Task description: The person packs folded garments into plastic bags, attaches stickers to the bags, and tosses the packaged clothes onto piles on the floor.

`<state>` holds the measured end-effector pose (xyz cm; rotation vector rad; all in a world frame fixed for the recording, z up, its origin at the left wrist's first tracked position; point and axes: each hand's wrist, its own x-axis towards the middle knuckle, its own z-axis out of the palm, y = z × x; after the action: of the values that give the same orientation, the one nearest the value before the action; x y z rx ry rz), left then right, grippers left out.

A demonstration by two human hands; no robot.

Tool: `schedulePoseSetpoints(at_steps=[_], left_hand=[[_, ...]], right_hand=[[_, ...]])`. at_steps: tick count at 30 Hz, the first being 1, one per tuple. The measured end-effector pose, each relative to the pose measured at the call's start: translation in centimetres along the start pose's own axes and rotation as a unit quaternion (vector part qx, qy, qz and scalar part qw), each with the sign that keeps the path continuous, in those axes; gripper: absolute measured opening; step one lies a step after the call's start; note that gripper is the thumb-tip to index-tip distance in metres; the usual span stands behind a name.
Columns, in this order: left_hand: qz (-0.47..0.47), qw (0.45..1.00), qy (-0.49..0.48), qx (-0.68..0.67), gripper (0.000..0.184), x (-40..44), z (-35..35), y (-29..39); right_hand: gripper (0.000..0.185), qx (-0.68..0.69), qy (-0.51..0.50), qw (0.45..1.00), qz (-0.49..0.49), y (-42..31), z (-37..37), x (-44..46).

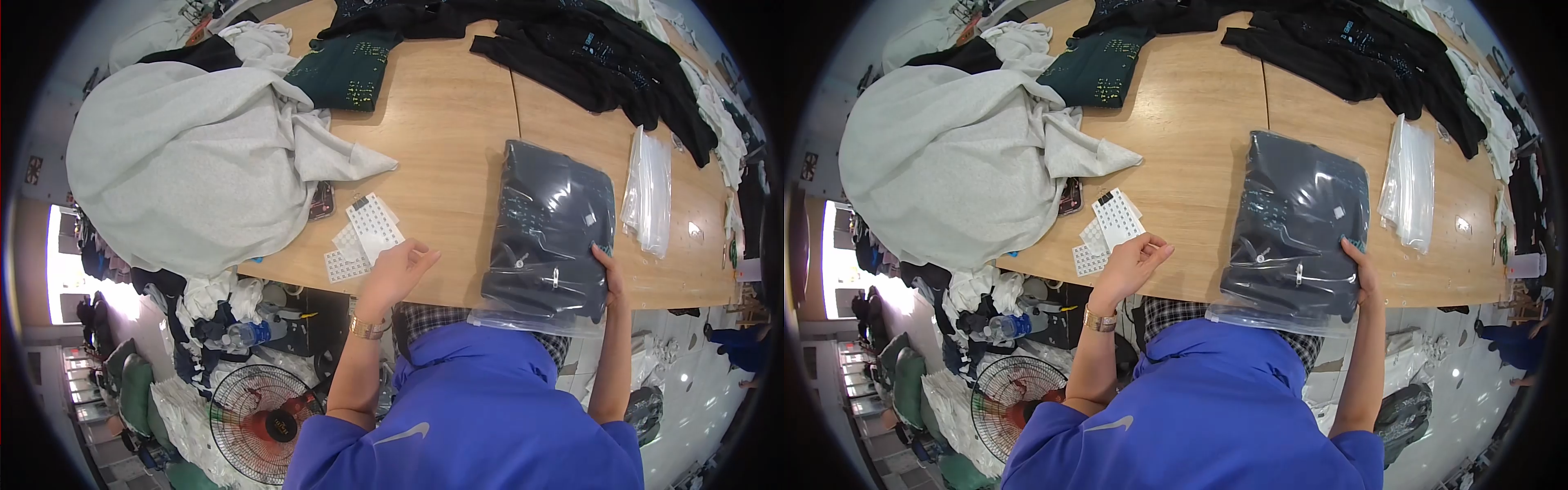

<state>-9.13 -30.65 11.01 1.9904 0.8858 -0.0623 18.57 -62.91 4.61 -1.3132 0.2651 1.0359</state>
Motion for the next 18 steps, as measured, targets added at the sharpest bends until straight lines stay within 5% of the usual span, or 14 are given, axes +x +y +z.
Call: schedulePoseSetpoints(at_steps=[4,7,12,15,18], left_hand=[[0.013,0.999,0.038,-0.029,0.036,0.4,0.0,-0.5],[-0.016,0.985,0.167,0.035,0.032,2.8,-4.2,-2.5],[-0.047,0.871,0.393,0.292,0.023,9.2,-13.0,-10.8],[-0.083,0.887,0.28,0.358,0.02,10.7,-16.1,-12.6],[-0.085,0.891,0.316,0.314,0.018,11.8,-18.6,-13.0]], right_hand=[[0.049,0.026,0.026,0.999,-0.013,1.3,0.3,-0.9],[0.047,0.043,0.02,0.999,-0.019,1.8,0.4,-0.9],[0.047,0.034,0.017,0.999,-0.032,2.0,0.0,-0.6],[0.047,0.038,0.027,0.999,-0.026,2.0,0.2,-0.7],[0.043,0.022,0.046,0.998,-0.029,2.0,0.4,-0.7]])
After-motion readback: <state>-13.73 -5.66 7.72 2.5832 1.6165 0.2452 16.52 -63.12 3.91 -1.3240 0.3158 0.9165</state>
